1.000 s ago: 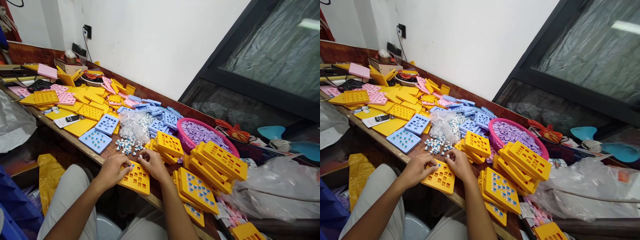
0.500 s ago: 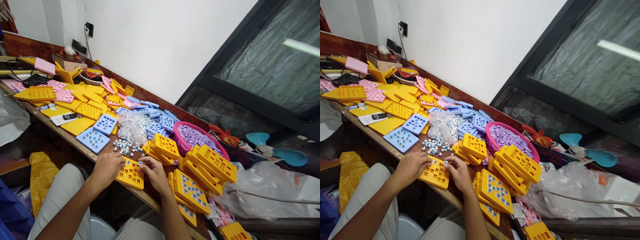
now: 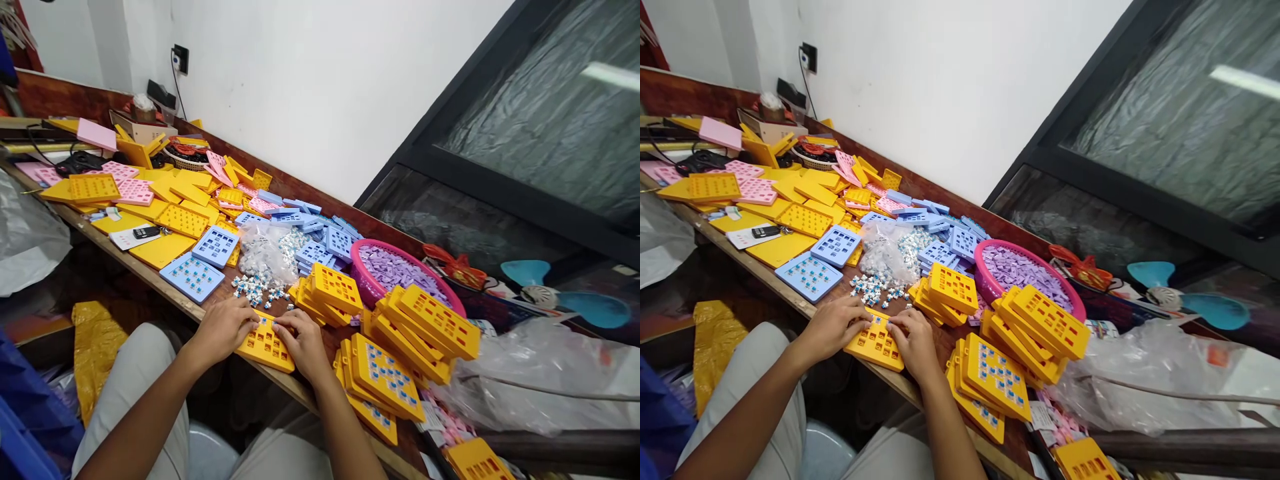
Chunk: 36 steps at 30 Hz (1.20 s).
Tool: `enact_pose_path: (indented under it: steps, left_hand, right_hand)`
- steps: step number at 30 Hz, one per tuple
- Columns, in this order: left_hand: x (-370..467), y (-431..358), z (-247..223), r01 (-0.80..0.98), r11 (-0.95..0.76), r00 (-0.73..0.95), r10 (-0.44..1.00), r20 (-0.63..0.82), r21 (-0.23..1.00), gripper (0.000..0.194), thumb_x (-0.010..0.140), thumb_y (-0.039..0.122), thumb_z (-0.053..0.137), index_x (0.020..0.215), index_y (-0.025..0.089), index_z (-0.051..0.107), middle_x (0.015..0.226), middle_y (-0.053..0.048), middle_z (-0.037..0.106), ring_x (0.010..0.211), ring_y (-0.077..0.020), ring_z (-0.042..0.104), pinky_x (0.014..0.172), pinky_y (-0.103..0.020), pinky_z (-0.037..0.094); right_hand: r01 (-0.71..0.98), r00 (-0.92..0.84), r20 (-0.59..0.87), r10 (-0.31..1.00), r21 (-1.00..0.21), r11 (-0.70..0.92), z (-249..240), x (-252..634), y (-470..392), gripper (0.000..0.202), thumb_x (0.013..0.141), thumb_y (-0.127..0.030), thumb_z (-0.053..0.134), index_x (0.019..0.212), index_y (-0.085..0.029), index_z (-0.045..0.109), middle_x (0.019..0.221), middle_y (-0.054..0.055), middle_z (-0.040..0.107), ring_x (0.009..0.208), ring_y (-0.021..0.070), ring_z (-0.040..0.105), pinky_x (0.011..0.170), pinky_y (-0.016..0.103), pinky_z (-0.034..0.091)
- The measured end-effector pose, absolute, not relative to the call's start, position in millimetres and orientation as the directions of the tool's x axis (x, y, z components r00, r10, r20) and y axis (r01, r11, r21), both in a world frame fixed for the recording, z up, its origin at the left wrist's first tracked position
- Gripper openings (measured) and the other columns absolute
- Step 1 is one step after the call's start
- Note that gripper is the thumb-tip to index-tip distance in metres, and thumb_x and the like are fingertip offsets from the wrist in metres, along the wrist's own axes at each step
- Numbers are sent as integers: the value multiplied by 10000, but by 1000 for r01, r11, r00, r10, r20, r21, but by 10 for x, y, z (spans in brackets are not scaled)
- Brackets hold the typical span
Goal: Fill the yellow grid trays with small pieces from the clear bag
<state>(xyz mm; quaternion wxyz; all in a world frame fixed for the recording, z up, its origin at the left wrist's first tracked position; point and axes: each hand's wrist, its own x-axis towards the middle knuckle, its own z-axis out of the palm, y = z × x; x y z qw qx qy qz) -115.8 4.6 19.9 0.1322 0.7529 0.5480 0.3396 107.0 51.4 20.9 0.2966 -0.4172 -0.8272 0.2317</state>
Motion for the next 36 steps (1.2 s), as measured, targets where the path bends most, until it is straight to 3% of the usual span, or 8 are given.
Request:
enact_pose_path:
  steps: [7,14,18,23,27,29,33,36]
  left_hand:
    - [-1055,5,187,837,-343,179,908,379,426,177,943,159,583,894,226,740,901,-54,676,913,-234,613,779,-333,433]
    - [-982,-21,145,890,-290,155,918,365,351,171,970,183,562,862,207,692,923,-59,675,920,-241,602,774,-347,424]
    - [-994,-43,181,898,-277,164,932,325,342,169,981,213,569,877,199,701,943,-59,685,949,-236,612,778,-338,432]
    - [-1101,-47,228,820,-341,220,929,296,459,180,997,242,553,944,221,725,985,-33,701,984,-205,638,819,-317,449]
    - [-1136,-39,250,787,-352,226,928,295,506,166,994,254,554,968,228,716,997,-26,703,995,-202,641,832,-314,453]
    - [-1123,-41,252,793,-357,231,926,298,494,171,1000,258,542,966,225,707,1002,-30,702,1010,-208,636,836,-319,453]
    - [-1076,-49,228,831,-355,245,925,292,427,195,1011,250,506,952,210,688,1001,-48,692,1028,-234,613,849,-342,450]
    - [-1057,-49,194,848,-346,241,927,289,401,205,1017,243,484,957,202,676,1010,-62,679,1041,-251,593,850,-354,450]
  right_hand:
    - [598,-505,337,795,-528,603,175,1056,494,192,983,-325,581,971,-244,755,984,79,687,957,239,623,869,372,506]
    - [714,-676,190,712,-71,696,358,1017,138,294,1025,-380,512,1212,-229,682,1114,125,685,1083,290,569,937,432,442]
    - [718,-694,144,706,68,692,468,956,-74,368,1030,-425,477,1217,-177,676,1212,153,657,1123,306,532,981,471,406]
    - [751,-643,134,754,-86,655,510,958,132,307,1046,-346,447,1007,-193,710,1053,92,683,994,227,591,897,361,434]
    - [741,-569,198,798,-296,603,509,929,543,243,1009,-215,496,1163,-222,684,1123,57,682,1002,184,630,864,277,448]
    - [743,-580,168,797,-292,602,509,850,718,277,972,-191,557,1212,-247,683,1154,52,686,1018,186,639,865,265,444]
    - [765,-626,6,780,-190,615,491,649,916,154,909,-183,650,995,-247,761,1017,40,726,969,196,657,814,255,430]
    - [779,-604,12,797,-199,594,470,609,958,96,893,-164,661,887,-208,747,959,51,735,923,192,663,786,255,433]
